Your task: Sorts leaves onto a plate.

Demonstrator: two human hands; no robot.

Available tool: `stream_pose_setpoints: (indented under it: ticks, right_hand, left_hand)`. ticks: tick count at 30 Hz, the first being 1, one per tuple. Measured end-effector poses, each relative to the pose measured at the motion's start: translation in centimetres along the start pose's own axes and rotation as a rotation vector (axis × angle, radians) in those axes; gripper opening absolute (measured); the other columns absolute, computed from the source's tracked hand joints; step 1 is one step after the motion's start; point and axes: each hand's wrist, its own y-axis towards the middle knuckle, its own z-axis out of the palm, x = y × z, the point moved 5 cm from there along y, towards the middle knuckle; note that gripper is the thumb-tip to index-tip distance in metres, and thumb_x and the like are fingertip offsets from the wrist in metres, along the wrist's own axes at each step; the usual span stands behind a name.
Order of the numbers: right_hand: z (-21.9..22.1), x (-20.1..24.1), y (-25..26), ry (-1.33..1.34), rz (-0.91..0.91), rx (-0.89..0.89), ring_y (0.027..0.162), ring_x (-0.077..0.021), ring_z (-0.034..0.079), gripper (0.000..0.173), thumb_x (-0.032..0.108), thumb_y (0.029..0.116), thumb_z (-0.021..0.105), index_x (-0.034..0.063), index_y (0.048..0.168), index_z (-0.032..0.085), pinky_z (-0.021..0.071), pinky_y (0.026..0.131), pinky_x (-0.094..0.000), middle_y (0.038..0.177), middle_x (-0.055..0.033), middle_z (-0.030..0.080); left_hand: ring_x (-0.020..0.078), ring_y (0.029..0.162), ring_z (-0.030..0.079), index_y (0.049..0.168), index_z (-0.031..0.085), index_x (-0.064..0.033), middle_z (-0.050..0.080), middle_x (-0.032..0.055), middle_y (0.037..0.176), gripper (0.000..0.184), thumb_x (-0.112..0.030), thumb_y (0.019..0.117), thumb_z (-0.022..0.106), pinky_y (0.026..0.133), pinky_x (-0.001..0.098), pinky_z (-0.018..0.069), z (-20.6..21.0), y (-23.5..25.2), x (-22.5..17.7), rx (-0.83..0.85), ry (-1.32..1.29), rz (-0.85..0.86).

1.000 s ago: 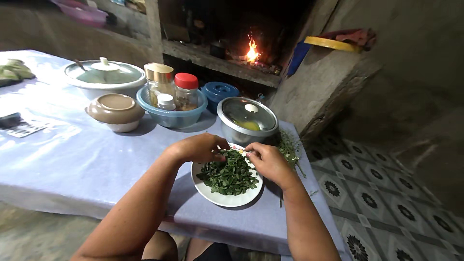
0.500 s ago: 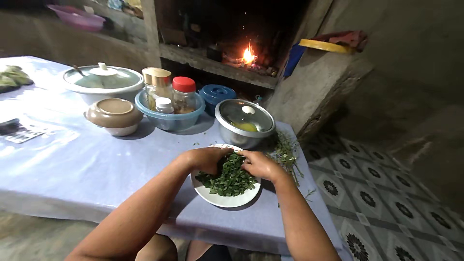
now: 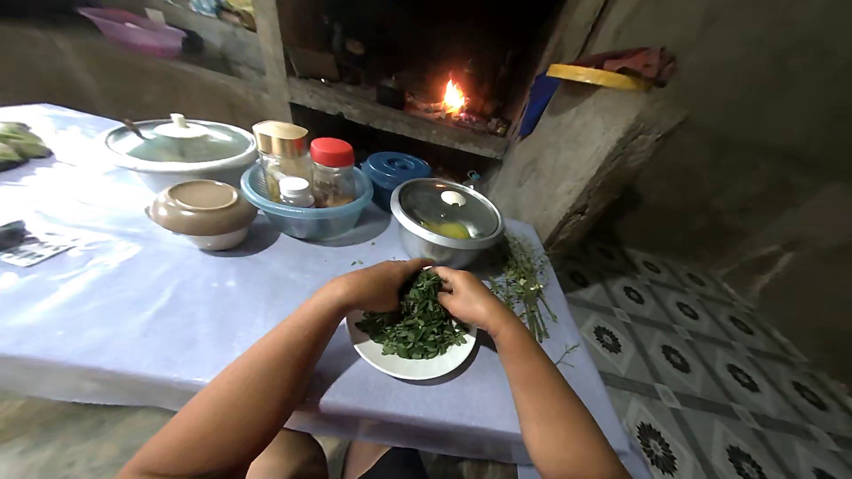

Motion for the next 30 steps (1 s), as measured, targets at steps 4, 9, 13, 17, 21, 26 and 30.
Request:
stream_pose_setpoints:
  ticks: [4, 9, 13, 17, 21, 26, 30]
  right_hand:
    - [-0.8, 0.6, -0.7, 0.011, -0.039, -0.09, 0.115, -0.0278, 0.069, 0.047, 0.003, 0.1007, 0.054, 0.0101, 0.147, 0.054, 0.0543, 0.101, -0.0484, 0.13, -0.0171, 0.068]
    - [-1.6, 1.2, -1.4, 0.038, -0.12, -0.215, 0.108, -0.024, 0.071, 0.043, 0.0, 0.0989, 0.054, 0.0121, 0.139, 0.061, 0.0568, 0.095, -0.0469, 0.122, -0.0126, 0.071]
    - [-1.8, 1.1, -1.6, 0.052, -0.171, -0.297, 0.101, -0.021, 0.072, 0.034, 0.001, 0.1001, 0.054, 0.0124, 0.13, 0.067, 0.059, 0.09, -0.0449, 0.118, -0.0097, 0.073]
    - [-2.3, 1.2, -1.9, 0.044, -0.219, -0.341, 0.1, -0.0198, 0.072, 0.033, -0.001, 0.0996, 0.055, 0.0106, 0.127, 0.069, 0.0594, 0.09, -0.0437, 0.117, -0.0091, 0.073]
    - [-2.5, 1.4, -2.2, 0.058, -0.227, -0.352, 0.091, -0.0179, 0.073, 0.031, 0.001, 0.1009, 0.055, 0.0107, 0.127, 0.069, 0.0612, 0.085, -0.0412, 0.114, -0.0083, 0.074]
    - [-2.4, 1.3, -2.2, 0.073, -0.214, -0.33, 0.083, -0.0167, 0.073, 0.029, 0.005, 0.102, 0.056, 0.012, 0.128, 0.068, 0.0624, 0.079, -0.0393, 0.112, -0.0073, 0.074]
    - [-2.1, 1.3, -2.1, -0.022, -0.165, -0.222, 0.085, -0.0201, 0.073, 0.032, 0.013, 0.1042, 0.058, 0.0132, 0.135, 0.063, 0.0619, 0.081, -0.0432, 0.103, -0.0084, 0.074]
  left_hand:
    - [0.0328, 0.113, 0.066, 0.156, 0.04, -0.0188, 0.066, 0.0152, 0.13, 0.095, 0.01, 0.0747, 0.078, 0.096, 0.0578, 0.0529, -1.0, -0.4, -0.1, -0.078, -0.009, 0.018]
    - [0.0274, 0.114, 0.066, 0.144, 0.057, -0.0172, 0.066, 0.01, 0.13, 0.078, 0.013, 0.075, 0.078, 0.098, 0.0524, 0.054, -2.0, -0.9, -0.5, -0.176, 0.026, 0.078]
    - [0.0235, 0.111, 0.067, 0.135, 0.065, -0.0167, 0.068, 0.0069, 0.126, 0.065, 0.012, 0.0778, 0.075, 0.097, 0.05, 0.055, -2.6, -1.0, -0.3, -0.202, 0.032, 0.125]
    - [0.0177, 0.107, 0.069, 0.131, 0.067, -0.0176, 0.07, 0.0035, 0.123, 0.056, 0.011, 0.0822, 0.071, 0.094, 0.0455, 0.0572, -3.3, -1.4, -0.2, -0.261, -0.02, 0.18]
    - [0.018, 0.107, 0.069, 0.132, 0.067, -0.0165, 0.07, 0.0033, 0.124, 0.057, 0.01, 0.0826, 0.073, 0.095, 0.0459, 0.0567, -4.0, -1.9, -0.1, -0.28, -0.044, 0.165]
    - [0.0155, 0.105, 0.069, 0.132, 0.067, -0.0163, 0.071, 0.0024, 0.122, 0.056, 0.013, 0.0837, 0.071, 0.094, 0.0427, 0.0577, -4.4, -2.2, -0.1, -0.286, -0.098, 0.144]
    - [0.0121, 0.103, 0.07, 0.133, 0.066, -0.0178, 0.072, -0.0006, 0.121, 0.054, 0.009, 0.0862, 0.07, 0.092, 0.0405, 0.059, -4.4, -2.2, -0.1, -0.289, -0.163, 0.17]
